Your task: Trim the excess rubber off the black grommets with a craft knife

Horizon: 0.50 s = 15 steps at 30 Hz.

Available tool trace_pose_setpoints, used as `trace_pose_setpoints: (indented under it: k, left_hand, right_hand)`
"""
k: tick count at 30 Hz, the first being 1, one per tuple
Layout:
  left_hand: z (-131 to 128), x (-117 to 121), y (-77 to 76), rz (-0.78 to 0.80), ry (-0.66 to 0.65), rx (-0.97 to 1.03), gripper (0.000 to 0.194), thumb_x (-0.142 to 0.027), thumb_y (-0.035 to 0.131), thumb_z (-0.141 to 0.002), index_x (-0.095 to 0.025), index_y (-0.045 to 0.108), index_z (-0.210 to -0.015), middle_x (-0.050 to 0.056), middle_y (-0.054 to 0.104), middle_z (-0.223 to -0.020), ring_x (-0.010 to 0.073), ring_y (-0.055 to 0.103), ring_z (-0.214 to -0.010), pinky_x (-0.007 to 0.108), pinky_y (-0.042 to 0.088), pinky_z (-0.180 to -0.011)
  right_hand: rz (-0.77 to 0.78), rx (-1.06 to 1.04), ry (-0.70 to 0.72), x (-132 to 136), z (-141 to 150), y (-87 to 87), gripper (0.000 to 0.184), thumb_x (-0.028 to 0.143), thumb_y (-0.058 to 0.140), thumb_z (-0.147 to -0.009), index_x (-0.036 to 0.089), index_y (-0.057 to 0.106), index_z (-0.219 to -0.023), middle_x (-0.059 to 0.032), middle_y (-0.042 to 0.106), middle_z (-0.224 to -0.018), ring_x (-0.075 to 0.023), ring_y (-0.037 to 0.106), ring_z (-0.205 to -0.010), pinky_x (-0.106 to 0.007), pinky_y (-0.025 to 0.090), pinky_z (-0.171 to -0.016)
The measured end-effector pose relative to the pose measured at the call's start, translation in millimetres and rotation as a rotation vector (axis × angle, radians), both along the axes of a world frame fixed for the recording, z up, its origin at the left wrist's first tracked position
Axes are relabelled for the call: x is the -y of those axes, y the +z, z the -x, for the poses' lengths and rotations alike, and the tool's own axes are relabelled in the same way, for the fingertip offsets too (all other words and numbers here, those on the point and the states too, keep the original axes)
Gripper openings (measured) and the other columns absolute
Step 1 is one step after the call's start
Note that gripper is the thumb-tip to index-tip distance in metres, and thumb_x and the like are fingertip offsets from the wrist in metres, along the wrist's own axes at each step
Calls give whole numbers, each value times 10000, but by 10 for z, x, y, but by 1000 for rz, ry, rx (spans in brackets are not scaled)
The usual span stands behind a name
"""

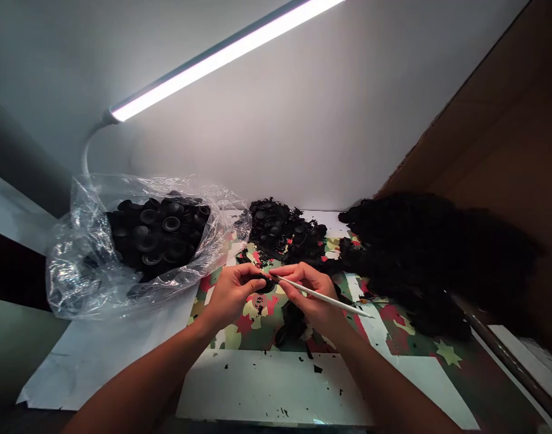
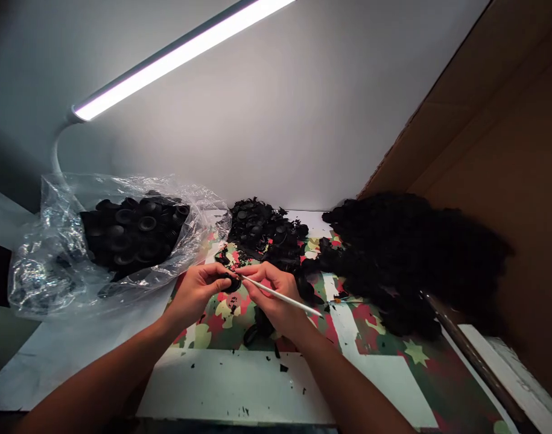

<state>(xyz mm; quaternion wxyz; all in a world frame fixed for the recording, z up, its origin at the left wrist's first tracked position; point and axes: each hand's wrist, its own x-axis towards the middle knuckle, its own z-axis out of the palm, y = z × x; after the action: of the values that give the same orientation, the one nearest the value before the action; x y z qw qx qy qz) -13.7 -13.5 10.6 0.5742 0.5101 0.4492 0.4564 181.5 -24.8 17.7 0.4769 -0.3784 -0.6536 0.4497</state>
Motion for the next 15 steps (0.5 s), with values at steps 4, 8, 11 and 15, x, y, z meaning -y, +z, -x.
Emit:
trace_pose_setpoints:
  k: [4,8,11,15]
  left_hand:
    - [-3,7,5,-34,14,-75,92,-226,750,-726,-137,755,-749,40,728,-704,153,640,-661,240,491,-635]
    - [-11,6,0,-51,23,-89,80,-221,738,-730,-145,752,-752,45,744,-725,174,670,-695,249,509,-652]
    - [-12,1,-17,-68,39,-124,77,-221,733,-737,-147,748,-754,45,742,-723,176,668,-693,251,506,-646]
    - [-12,2,-27,-94,55,-153,67,-212,721,-747,-153,748,-761,37,738,-721,180,675,-696,254,510,-652]
  right_hand:
    - [-65,98,21,29,5,17,181,253,612,-932,203,650,-763,-70,749,-1095,-216,702,-989,-351,532,-856]
    - [-110,144,4,41,23,41,151,231,611,-919,206,653,-776,-66,756,-1081,-214,703,-976,-355,530,-848]
    - [-145,190,-22,42,39,27,154,224,597,-921,211,649,-777,-58,761,-1074,-211,703,-959,-359,525,-839]
    - [-243,251,-72,44,63,-32,157,202,568,-938,224,623,-792,-36,760,-1085,-195,701,-933,-363,516,-854]
